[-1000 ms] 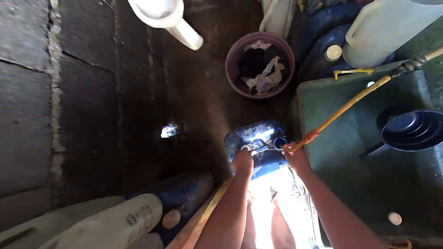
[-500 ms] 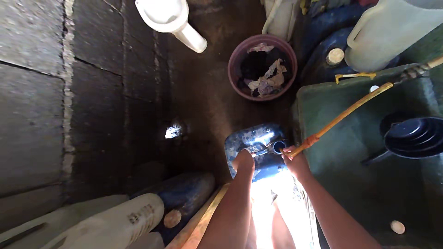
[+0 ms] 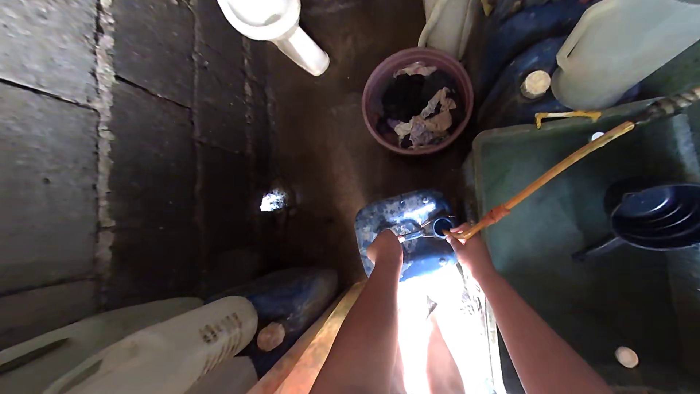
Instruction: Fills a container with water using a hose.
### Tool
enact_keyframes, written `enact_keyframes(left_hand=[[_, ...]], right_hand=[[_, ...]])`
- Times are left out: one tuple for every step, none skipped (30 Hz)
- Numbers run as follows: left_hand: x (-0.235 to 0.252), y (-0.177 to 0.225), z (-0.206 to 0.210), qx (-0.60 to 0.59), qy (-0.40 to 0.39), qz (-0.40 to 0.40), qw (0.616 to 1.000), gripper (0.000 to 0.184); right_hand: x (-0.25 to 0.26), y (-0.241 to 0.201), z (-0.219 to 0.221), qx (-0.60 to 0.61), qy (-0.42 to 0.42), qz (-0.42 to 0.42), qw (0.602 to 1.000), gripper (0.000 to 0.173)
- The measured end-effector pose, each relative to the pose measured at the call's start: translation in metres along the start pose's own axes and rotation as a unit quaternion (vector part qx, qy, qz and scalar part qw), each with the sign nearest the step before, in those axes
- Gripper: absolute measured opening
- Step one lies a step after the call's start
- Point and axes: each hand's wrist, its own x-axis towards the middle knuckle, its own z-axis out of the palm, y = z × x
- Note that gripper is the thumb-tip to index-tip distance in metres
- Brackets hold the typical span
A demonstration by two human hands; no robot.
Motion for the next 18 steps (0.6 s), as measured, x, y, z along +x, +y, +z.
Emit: enact_keyframes(left_hand=[[-0.0003, 0.0005, -0.0004, 0.003, -0.002, 0.0, 1.0, 0.04], [-0.0006, 0.0009, -0.0011, 0.004, -0.005, 0.0, 1.0, 0.04], [-0.0008, 0.001, -0.0017, 0.006, -0.008, 0.0, 1.0, 0.039], [-0.0007, 0.0008, -0.0019, 0.008, -0.01, -0.002, 1.0, 0.039], [-0.0007, 0.0003, -0.0016, 0.007, -0.009, -0.001, 1.0, 0.04], [-0.0005, -0.0005, -0.0009, 0.002, -0.006, 0.0, 1.0, 0.04], [-0.0004, -0.001, -0.0001, -0.002, -0.002, 0.001, 1.0, 0.04], [-0.0001, -0.0014, 0.0005, -0.006, 0.001, 0.001, 1.0, 0.039], [0.0002, -0.0015, 0.0007, -0.006, 0.001, 0.001, 1.0, 0.039], [0.0006, -0.0016, 0.0002, -0.005, 0.001, 0.002, 1.0, 0.039], [0.0009, -0.0016, -0.0009, -0.005, -0.001, 0.003, 1.0, 0.039], [0.0008, -0.0013, -0.0022, -0.003, -0.002, 0.004, 1.0, 0.04], [0.0004, -0.0008, -0.0032, 0.0, -0.003, 0.004, 1.0, 0.039], [0.0002, -0.0002, -0.0033, 0.003, -0.004, 0.003, 1.0, 0.039], [0.0002, 0.0004, -0.0026, 0.005, -0.004, 0.002, 1.0, 0.038], [0.0007, 0.0007, -0.0012, 0.009, -0.004, 0.0, 1.0, 0.037], [0.0017, 0.0006, 0.0005, 0.012, -0.004, 0.0, 1.0, 0.037], [0.0026, 0.0004, 0.0018, 0.011, -0.002, 0.0, 1.0, 0.037]], right_hand=[[0.001, 0.0007, -0.0006, 0.003, 0.001, -0.002, 1.0, 0.035], [0.0019, 0.0017, -0.0009, 0.005, 0.001, -0.004, 1.0, 0.036], [0.002, 0.0027, -0.0009, 0.002, 0.001, -0.007, 1.0, 0.036], [0.002, 0.0035, -0.0005, 0.003, 0.003, -0.009, 1.0, 0.035], [0.0019, 0.0039, -0.0003, 0.002, 0.003, -0.009, 1.0, 0.036], [0.0014, 0.0039, 0.0, 0.002, 0.004, -0.006, 1.0, 0.036], [0.0005, 0.0036, 0.0002, 0.004, 0.005, -0.003, 1.0, 0.036], [-0.0009, 0.0029, 0.0006, 0.009, 0.006, 0.0, 1.0, 0.036], [-0.002, 0.0023, 0.0013, 0.014, 0.007, 0.001, 1.0, 0.036], [-0.0025, 0.0026, 0.0025, 0.022, 0.01, -0.001, 1.0, 0.036], [-0.0027, 0.0033, 0.0037, 0.028, 0.014, -0.004, 1.0, 0.035], [-0.0025, 0.0037, 0.0044, 0.031, 0.016, -0.006, 0.999, 0.035], [-0.0021, 0.004, 0.0047, 0.028, 0.017, -0.006, 0.999, 0.035], [-0.0013, 0.0046, 0.0049, 0.023, 0.017, -0.005, 1.0, 0.036], [-0.001, 0.0048, 0.0048, 0.019, 0.017, -0.003, 1.0, 0.036], [-0.0011, 0.0046, 0.0045, 0.016, 0.017, -0.002, 1.0, 0.035], [-0.0011, 0.0049, 0.0046, 0.016, 0.018, -0.004, 1.0, 0.035], [-0.0009, 0.0054, 0.0048, 0.017, 0.019, -0.006, 1.0, 0.035]])
